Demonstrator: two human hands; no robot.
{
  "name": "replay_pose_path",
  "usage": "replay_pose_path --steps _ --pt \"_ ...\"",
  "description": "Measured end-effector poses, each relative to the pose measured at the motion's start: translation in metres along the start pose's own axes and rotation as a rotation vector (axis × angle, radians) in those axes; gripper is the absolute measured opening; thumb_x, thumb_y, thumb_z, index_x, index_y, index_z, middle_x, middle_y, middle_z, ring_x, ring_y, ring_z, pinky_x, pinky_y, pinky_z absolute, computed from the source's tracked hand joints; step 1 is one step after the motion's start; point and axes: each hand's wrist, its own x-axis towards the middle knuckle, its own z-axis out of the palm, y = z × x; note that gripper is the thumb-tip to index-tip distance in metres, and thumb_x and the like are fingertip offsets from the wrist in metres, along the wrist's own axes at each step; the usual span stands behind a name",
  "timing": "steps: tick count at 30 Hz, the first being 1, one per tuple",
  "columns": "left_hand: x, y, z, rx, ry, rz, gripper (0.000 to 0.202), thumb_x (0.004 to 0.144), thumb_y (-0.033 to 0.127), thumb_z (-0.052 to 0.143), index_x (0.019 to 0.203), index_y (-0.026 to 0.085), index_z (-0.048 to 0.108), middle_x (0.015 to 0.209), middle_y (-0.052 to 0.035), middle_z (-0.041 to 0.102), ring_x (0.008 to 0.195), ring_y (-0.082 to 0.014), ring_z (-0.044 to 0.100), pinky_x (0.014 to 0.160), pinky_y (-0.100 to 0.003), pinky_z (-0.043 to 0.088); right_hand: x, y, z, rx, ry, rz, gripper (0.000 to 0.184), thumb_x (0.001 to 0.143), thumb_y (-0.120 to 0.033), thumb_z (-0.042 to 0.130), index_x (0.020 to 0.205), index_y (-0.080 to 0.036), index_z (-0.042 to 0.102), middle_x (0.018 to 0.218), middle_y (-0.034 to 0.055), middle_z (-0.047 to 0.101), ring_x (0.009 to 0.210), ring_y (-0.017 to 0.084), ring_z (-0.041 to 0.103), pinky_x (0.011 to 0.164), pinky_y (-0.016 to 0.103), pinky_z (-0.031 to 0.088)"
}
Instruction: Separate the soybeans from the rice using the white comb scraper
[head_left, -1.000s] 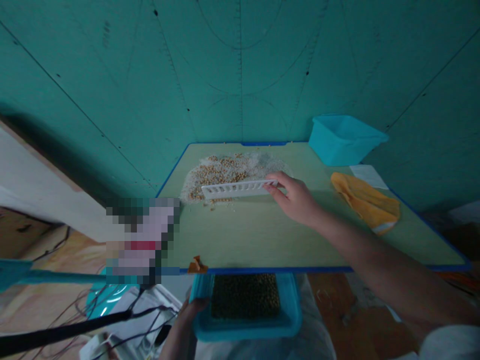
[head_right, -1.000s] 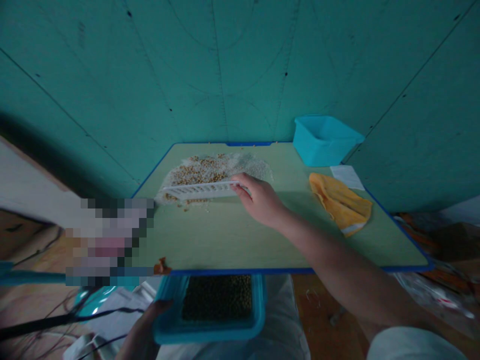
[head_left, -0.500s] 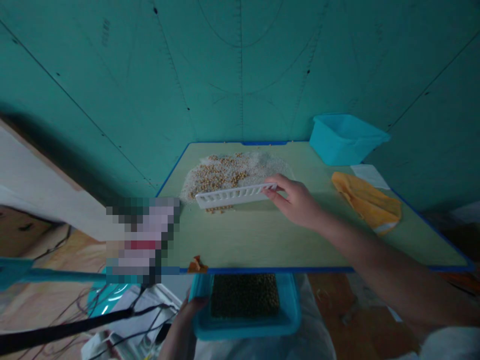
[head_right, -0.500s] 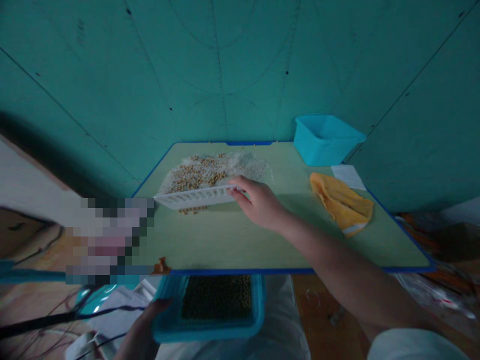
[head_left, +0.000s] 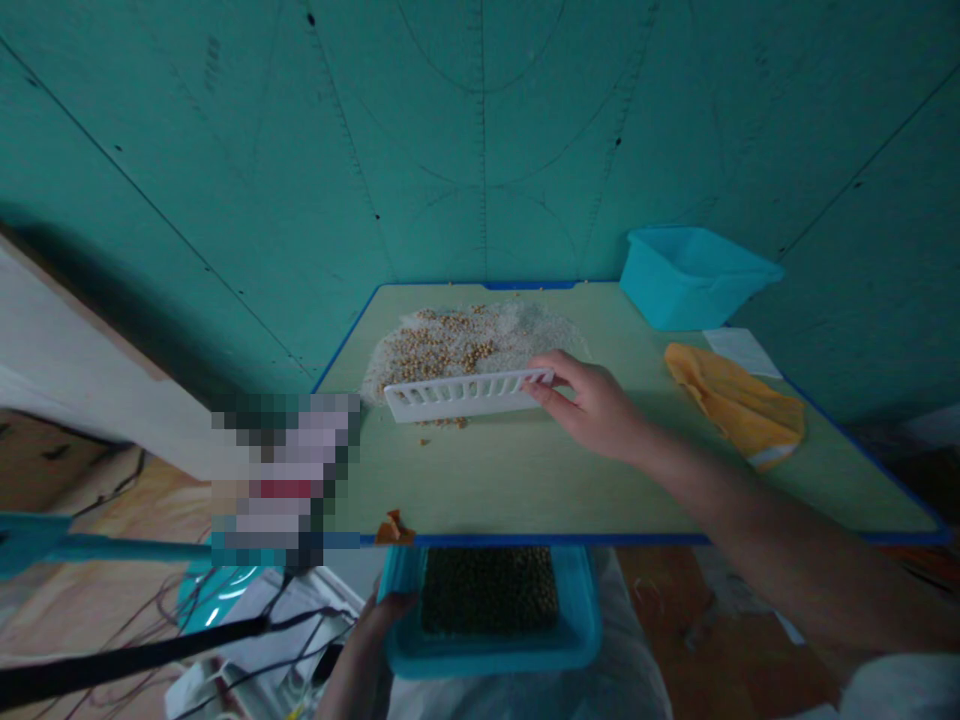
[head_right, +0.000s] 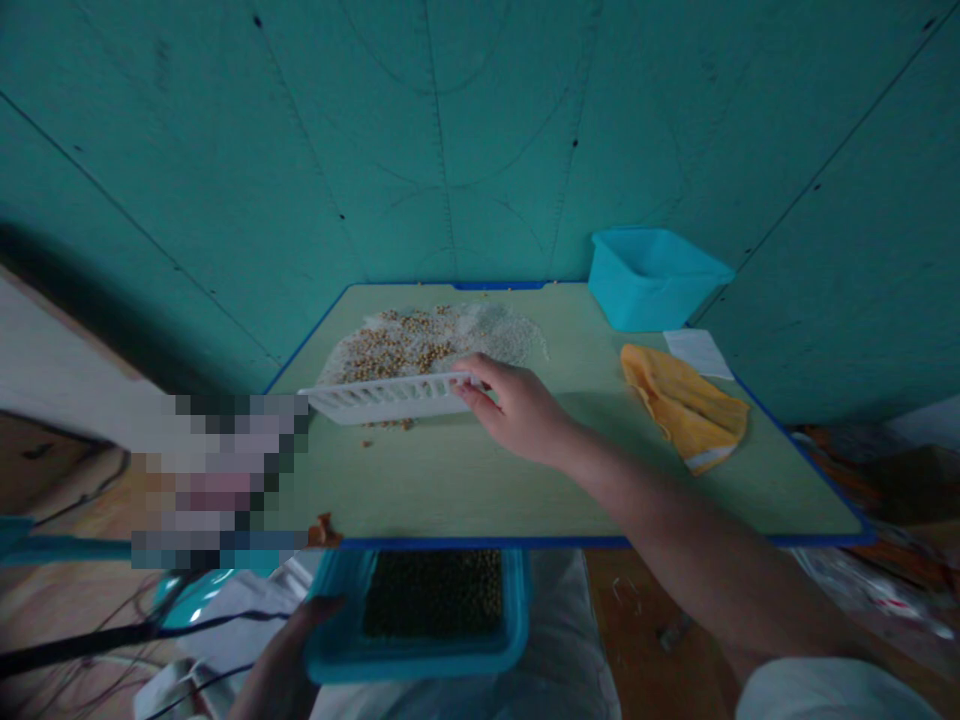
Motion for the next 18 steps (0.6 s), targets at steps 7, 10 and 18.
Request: replay_pose_path --steps 7,10,18 --pt "0.0006 -0.0002 0.0013 -0.004 0.009 -0.002 0.025 0.065 0.028 0.071 0.089 0.023 0.073 0.091 0.0022 0.079 0.114 -0.0307 0.055 0.093 -0.037 0.044 0.0005 -0.0011 -0.0005 0.021 -0.016 0.053 0.01 0.087 -0.025 0.05 0.094 -0.021 0.055 0.08 0.0014 0.066 0.071 0.014 0.061 0.063 0.024 0.045" --pt "0.0016 -0.0008 0.0006 -0.005 0.012 -0.001 0.023 0.067 0.027 0.069 0.09 0.022 0.073 0.096 0.0025 0.078 0.116 -0.0295 0.055 0.094 -0.035 0.043 0.0008 -0.0007 0.0003 0.032 -0.01 0.061 0.01 0.087 -0.024 0.05 0.095 -0.021 0.055 0.081 0.0016 0.066 0.071 0.014 0.061 0.061 0.023 0.045" --pt "-0.0017 -0.0001 0.0007 0.001 0.024 -0.006 0.027 0.066 0.028 0.069 0.092 0.02 0.073 0.09 -0.0005 0.079 0.112 -0.0315 0.057 0.09 -0.038 0.046 -0.001 -0.0022 0.0006 0.056 -0.03 0.062 0.011 0.086 -0.025 0.051 0.095 -0.021 0.055 0.083 0.0018 0.067 0.073 0.014 0.062 0.062 0.023 0.045"
